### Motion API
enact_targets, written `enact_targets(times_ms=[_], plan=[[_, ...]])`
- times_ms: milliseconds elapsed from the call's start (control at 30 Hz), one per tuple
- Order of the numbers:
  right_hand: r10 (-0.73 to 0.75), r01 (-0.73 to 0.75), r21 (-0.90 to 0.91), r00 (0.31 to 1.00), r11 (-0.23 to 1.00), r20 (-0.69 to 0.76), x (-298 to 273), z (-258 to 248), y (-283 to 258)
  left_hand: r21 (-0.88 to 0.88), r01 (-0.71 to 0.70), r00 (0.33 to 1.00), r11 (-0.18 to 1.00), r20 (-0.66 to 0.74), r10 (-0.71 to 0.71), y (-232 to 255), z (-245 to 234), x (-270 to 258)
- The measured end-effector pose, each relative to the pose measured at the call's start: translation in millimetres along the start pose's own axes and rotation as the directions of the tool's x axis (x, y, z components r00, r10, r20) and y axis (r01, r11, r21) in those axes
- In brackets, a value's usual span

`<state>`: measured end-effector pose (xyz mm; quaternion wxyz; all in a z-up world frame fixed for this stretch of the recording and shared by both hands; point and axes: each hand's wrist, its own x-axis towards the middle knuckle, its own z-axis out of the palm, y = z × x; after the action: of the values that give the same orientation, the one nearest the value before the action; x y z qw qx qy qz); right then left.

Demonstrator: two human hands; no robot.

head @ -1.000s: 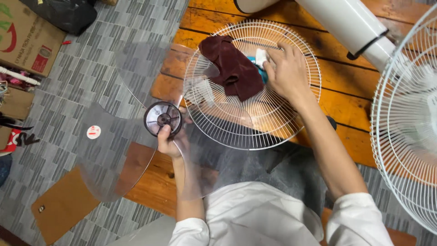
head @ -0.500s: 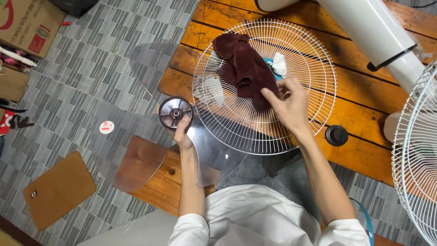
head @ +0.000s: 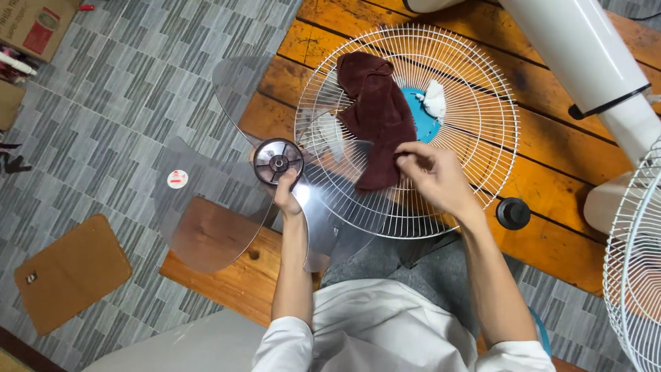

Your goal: Cleaning the blades and grill of a disassembled electric fan using a cloth

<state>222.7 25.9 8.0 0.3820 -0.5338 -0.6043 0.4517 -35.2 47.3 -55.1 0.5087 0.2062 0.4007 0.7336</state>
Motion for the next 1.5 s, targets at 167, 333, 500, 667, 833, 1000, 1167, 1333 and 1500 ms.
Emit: enact_targets(times_ms=[167,333,500,667,833,1000,1167,1333,1500], plan=[[-0.257,0.183,-0.372,0.953,0.91,-0.161,2.7,11.1,17.7,0.035,-0.423,0.904,0.905,0.087,0.419,-29.4,-11.7,-2.6],[-0.289,0.222,-0.459,0.954,0.86,-0.08,4.0,32.0,-2.6,-0.029,-0.314,0.934,0.949,0.172,0.314,-78.3,-39.4,-12.0],[-0.135,0.127,-0.273,0.991,0.954,-0.009,4.4,18.2,-7.4,-0.115,-0.277,0.944,0.954,0.151,0.292,-191.2,-145.7,24.5],[-0.006,-0.027,0.142,0.975,0.989,0.224,4.3,-4.0,14.4,-0.047,-0.362,0.924,0.931,0.116,0.365,-282.7,-238.8,50.9],[0.056,-0.099,0.194,0.975,0.976,0.214,-4.0,-20.3,16.9,-0.242,-0.023,0.918,0.97,0.379,0.117,-32.5,-41.8,4.8],[0.05,-0.093,0.213,0.979,0.973,0.198,-2.9,-12.5,9.3,-0.256,0.145,0.897,0.956,0.442,-0.018,-44.1,-44.3,4.2],[0.111,-0.112,0.003,0.991,0.994,0.072,2.6,-3.3,-5.1,-0.088,-0.001,0.984,0.996,0.175,0.017,-65.7,-31.5,-3.6],[0.115,-0.128,0.138,0.988,0.982,0.101,7.1,-2.1,-19.5,0.024,0.012,0.983,1.0,0.184,-0.016,-34.5,-4.1,-13.3],[0.09,-0.157,0.341,0.975,0.927,0.203,5.5,-5.3,-27.9,0.148,-0.02,0.961,0.989,0.274,-0.022,31.3,50.9,-33.4]])
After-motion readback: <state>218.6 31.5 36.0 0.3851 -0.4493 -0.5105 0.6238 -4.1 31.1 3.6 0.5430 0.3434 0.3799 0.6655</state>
